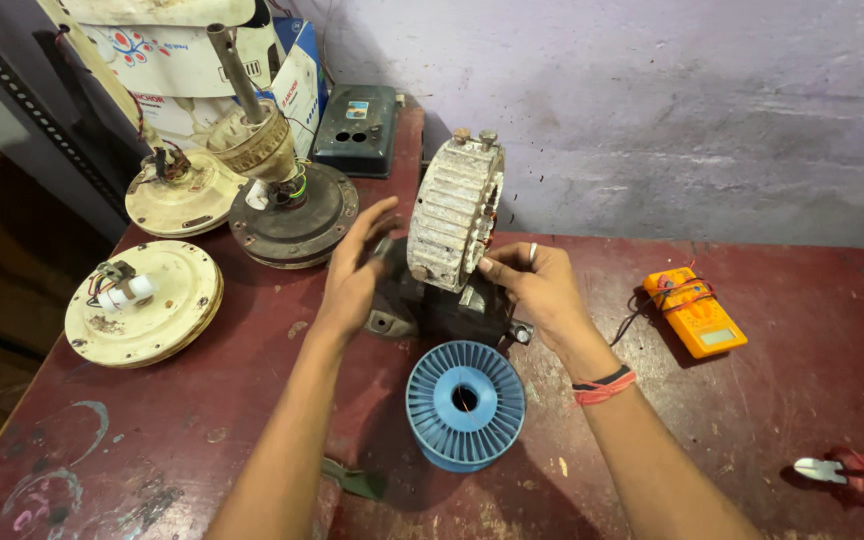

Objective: The person holds a motor stator clamped in a vise and uses a screwdriver to adjust or inspect the copper windings. They rotate the stator to access different sections and continue manipulating the internal components throughout the clip.

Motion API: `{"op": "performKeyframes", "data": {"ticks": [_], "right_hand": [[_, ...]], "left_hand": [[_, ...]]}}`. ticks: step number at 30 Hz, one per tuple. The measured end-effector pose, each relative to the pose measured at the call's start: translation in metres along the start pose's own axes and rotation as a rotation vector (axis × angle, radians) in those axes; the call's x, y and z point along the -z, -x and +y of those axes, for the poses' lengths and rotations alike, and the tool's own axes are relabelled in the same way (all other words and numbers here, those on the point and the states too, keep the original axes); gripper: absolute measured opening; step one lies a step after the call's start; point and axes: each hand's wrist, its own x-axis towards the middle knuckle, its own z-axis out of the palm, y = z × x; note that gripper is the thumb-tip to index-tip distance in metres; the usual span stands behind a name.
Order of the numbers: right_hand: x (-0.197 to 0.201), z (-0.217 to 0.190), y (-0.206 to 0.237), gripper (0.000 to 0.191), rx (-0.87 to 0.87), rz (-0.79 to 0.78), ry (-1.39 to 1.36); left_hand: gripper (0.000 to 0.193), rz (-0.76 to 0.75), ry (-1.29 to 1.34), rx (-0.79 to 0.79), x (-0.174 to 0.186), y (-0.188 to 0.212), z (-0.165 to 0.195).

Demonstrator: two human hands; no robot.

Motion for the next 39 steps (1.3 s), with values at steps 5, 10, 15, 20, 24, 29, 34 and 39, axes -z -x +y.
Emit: {"op": "performKeyframes", "data": {"ticks": [5, 10, 15, 20, 24, 29, 34, 39], "right_hand": [[0.002, 0.000, -0.002, 0.014, -0.002, -0.017, 0.045], [0.010, 0.007, -0.018, 0.014, 0.026, -0.030, 0.067], [0.031, 0.010, -0.052, 0.017, -0.018, -0.197, -0.010], [0.033, 0.015, -0.053, 0.017, 0.015, -0.187, 0.017], [0.034, 0.009, -0.045, 0.018, -0.033, -0.197, -0.070], [0.036, -0.003, -0.028, 0.024, 0.114, -0.215, 0.125], [0.037, -0.016, -0.011, 0.021, 0.110, -0.195, 0.302], [0.037, -0.028, 0.006, 0.018, 0.268, -0.156, 0.527]], "left_hand": [[0.046, -0.079, -0.634, 0.294, -0.015, -0.022, -0.024], [0.042, 0.100, -0.846, 0.059, -0.030, -0.009, -0.028], [0.036, 0.208, -0.963, 0.127, -0.049, 0.005, -0.016], [0.037, 0.283, -0.605, 0.074, -0.048, 0.005, 0.003], [0.040, 0.350, -0.415, -0.121, -0.046, 0.009, 0.018], [0.027, 0.489, -0.548, -0.275, -0.061, 0.024, 0.044], [0.022, 0.370, -0.662, -0.497, -0.089, 0.049, 0.075], [0.047, -0.070, -0.699, -0.098, -0.131, 0.052, 0.083]]}}
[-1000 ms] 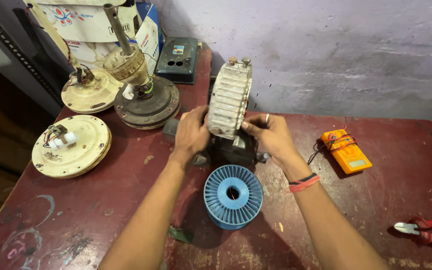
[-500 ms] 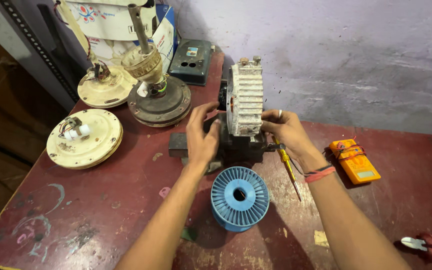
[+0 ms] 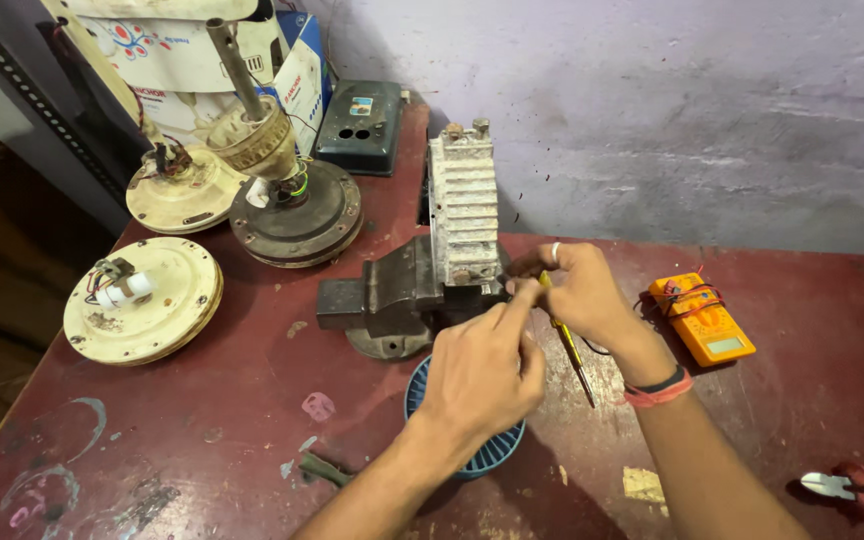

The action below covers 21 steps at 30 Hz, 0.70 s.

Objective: The person holds a motor stator clamped in a vise and uses a screwdriver to adjust or inspect the copper windings. They rotate the stator to access different sections and continue manipulating the internal components throughout the clip.

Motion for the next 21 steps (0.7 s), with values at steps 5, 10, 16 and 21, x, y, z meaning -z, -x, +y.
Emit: {"op": "performKeyframes", "data": {"ticks": [5, 10, 16, 21], "right_hand": [[0.007, -0.021, 0.016, 0.026, 0.159, 0.023, 0.418], [0.015, -0.041, 0.026, 0.019, 0.273, 0.029, 0.418], [0.027, -0.044, 0.010, 0.014, 0.361, 0.030, 0.290], [0.021, -0.030, -0.024, 0.015, 0.372, -0.089, 0.039]], "left_hand": [[0.068, -0.226, -0.159, 0.224, -0.009, -0.015, -0.010], [0.066, -0.245, -0.188, 0.268, -0.010, -0.017, -0.019], [0.070, -0.293, -0.166, 0.390, -0.008, -0.016, -0.025], [0.063, -0.192, -0.047, 0.367, -0.007, -0.008, -0.027]]}}
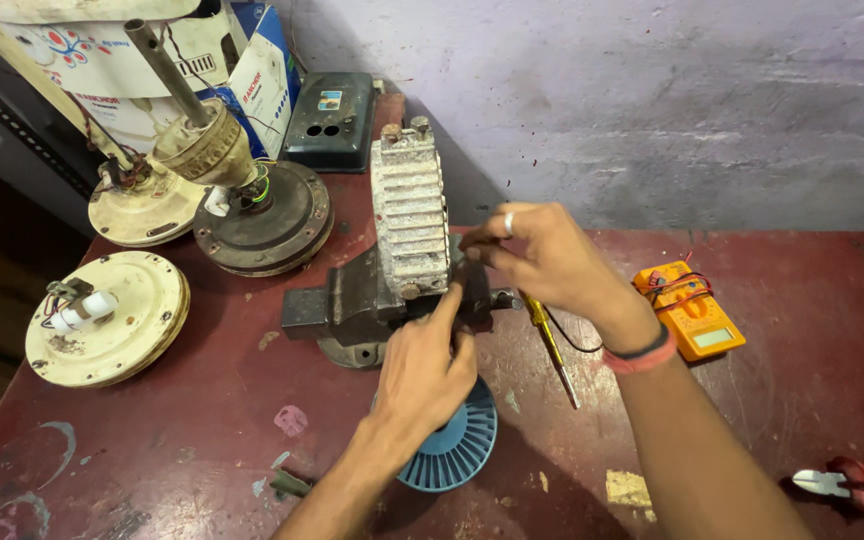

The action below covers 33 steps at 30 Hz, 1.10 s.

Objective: The person holds a motor stator clamped in a vise and uses a screwdriver to adjust or inspect the copper windings. They rotate the stator to access different sections and continue manipulating the internal components throughout the clip.

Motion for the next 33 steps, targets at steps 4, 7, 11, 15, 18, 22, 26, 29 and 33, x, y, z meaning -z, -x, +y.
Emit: {"op": "performKeyframes", "data": {"ticks": [4, 7, 11, 15, 18, 22, 26, 29, 33], "right_hand": [[-0.011, 0.020, -0.020, 0.011, -0.066, -0.080, -0.158], [-0.016, 0.031, -0.026, 0.012, -0.146, -0.108, -0.147], [-0.022, 0.040, -0.028, 0.010, -0.207, -0.127, -0.206], [-0.026, 0.047, -0.029, 0.007, -0.223, -0.138, -0.325], [-0.026, 0.050, -0.032, 0.008, -0.255, -0.156, -0.356], [-0.023, 0.050, -0.036, 0.017, -0.314, -0.186, -0.399], [-0.016, 0.052, -0.043, 0.026, -0.344, -0.212, -0.293], [-0.008, 0.056, -0.049, 0.021, -0.379, -0.230, -0.164], [0.004, 0.061, -0.060, 0.029, -0.260, -0.246, -0.098]], "left_hand": [[0.067, -0.018, 0.158, 0.006, 0.002, 0.011, -0.004], [0.057, 0.024, 0.154, -0.058, 0.004, 0.019, -0.010], [0.024, 0.388, 0.239, -0.203, 0.005, 0.025, -0.023], [0.018, 0.628, 0.364, 0.019, 0.017, 0.002, -0.048], [0.018, 0.510, 0.674, 0.143, 0.033, -0.037, -0.069], [0.014, 0.114, 0.848, 0.354, 0.041, -0.078, -0.088], [0.013, -0.104, 0.927, 0.243, 0.033, -0.092, -0.098], [0.018, -0.207, 0.938, 0.216, 0.027, -0.105, -0.103], [0.023, -0.312, 0.935, 0.145, 0.021, -0.122, -0.108]]}}
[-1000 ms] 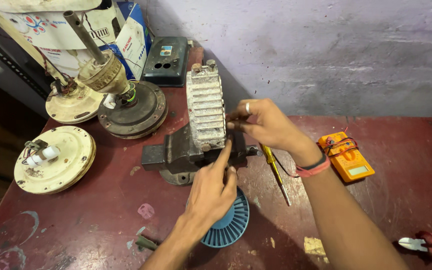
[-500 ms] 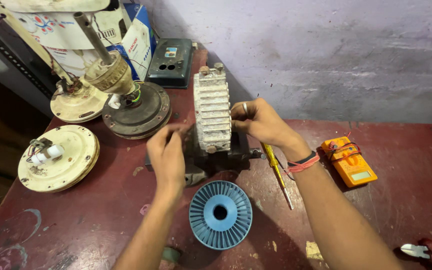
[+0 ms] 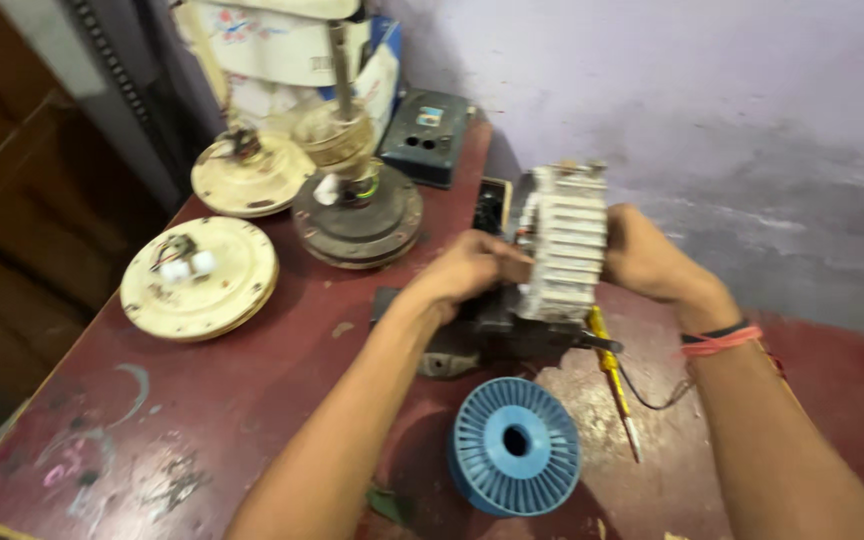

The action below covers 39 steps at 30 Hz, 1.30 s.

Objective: The person holds a motor stator clamped in a vise and uses a screwdriver to adjust or inspect the copper windings. They rotate the stator to access different sections and continue manipulating the internal components throughout the clip.

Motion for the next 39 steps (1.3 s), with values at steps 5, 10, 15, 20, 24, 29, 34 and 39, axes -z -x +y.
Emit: {"op": "performKeyframes", "data": {"ticks": [5, 10, 15, 20, 24, 29, 34, 39], "right_hand": [[0.012, 0.000, -0.008, 0.045, 0.142, 0.049, 0.096], [0.011, -0.003, -0.002, 0.028, -0.138, 0.019, -0.047], [0.002, -0.011, 0.006, 0.035, -0.118, 0.104, -0.099], [-0.002, -0.008, 0.011, 0.031, -0.141, 0.204, -0.099], [-0.001, 0.005, 0.010, 0.029, -0.111, 0.191, -0.085], [0.001, 0.013, 0.012, 0.029, -0.206, 0.166, -0.070], [-0.003, 0.009, 0.015, 0.027, -0.172, 0.143, -0.150], [-0.007, 0.004, 0.019, 0.027, -0.160, 0.158, -0.146]], "left_hand": [[0.020, -0.044, -0.075, -0.008, -0.004, -0.008, 0.007], [0.026, -0.038, -0.129, 0.154, -0.006, -0.011, 0.025], [0.036, -0.017, -0.144, 0.193, -0.006, -0.012, 0.028], [0.020, -0.053, -0.114, 0.205, -0.005, -0.016, 0.028], [0.014, -0.054, -0.090, 0.191, -0.007, -0.013, 0.028], [0.015, 0.022, -0.103, 0.210, -0.012, -0.011, 0.028], [0.013, 0.083, -0.064, 0.194, -0.014, -0.010, 0.024], [0.016, 0.166, -0.051, 0.138, -0.022, -0.004, 0.013]]}}
